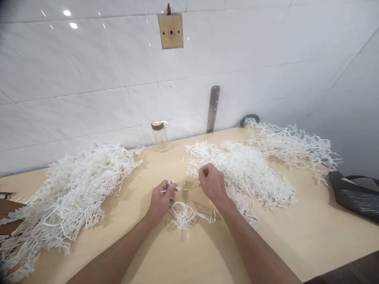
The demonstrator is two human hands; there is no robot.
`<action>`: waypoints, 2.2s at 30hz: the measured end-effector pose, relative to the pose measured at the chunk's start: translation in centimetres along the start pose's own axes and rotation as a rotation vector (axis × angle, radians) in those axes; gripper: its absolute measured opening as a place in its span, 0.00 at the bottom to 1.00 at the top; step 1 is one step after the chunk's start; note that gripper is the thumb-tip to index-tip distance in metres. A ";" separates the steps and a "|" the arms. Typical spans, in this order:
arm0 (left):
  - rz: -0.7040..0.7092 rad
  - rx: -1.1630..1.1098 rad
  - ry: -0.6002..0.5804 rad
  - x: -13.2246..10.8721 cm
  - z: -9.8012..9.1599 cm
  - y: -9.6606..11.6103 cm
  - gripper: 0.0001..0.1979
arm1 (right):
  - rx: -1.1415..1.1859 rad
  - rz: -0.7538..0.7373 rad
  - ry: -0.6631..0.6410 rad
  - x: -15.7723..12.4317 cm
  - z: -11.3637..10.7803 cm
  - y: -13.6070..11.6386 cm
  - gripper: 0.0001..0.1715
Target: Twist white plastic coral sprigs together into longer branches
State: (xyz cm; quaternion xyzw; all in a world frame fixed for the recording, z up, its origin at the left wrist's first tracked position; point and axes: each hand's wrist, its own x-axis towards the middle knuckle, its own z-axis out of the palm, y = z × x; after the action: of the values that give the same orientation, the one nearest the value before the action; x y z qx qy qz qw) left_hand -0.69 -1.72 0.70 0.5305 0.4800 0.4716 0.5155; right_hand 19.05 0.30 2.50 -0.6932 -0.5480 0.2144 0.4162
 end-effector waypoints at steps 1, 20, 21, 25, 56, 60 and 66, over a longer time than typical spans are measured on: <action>-0.010 -0.011 0.007 0.2 0.0 0.0 0.19 | -0.029 -0.042 0.044 0.1 -0.1 0.2 0.06; 0.028 0.089 0.030 0.3 -0.2 -0.2 0.16 | 0.031 -0.269 -0.327 -3.5 3.0 -2.4 0.15; 0.029 0.089 0.030 0.3 -0.2 -0.2 0.16 | 0.022 -0.271 -0.318 -3.4 3.0 -2.4 0.14; 0.055 0.115 0.021 0.2 -0.2 -0.3 0.16 | 0.016 -0.201 -0.349 -3.2 2.7 -2.3 0.14; -0.010 -0.040 0.055 0.3 0.1 0.2 0.19 | -0.041 -0.165 0.188 0.6 -0.5 1.0 0.11; -0.010 -0.044 0.055 0.4 0.1 0.1 0.19 | -0.016 -0.188 0.173 0.2 -0.1 0.9 0.12; -0.009 -0.008 0.061 0.4 0.1 -0.1 0.18 | 0.013 -0.298 0.105 -0.8 1.0 0.3 0.10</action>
State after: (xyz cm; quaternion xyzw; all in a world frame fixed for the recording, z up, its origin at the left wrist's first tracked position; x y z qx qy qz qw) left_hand -0.56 -1.35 0.60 0.5115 0.4959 0.4875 0.5047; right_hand 18.20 -0.15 1.54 -0.6119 -0.6208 0.1172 0.4760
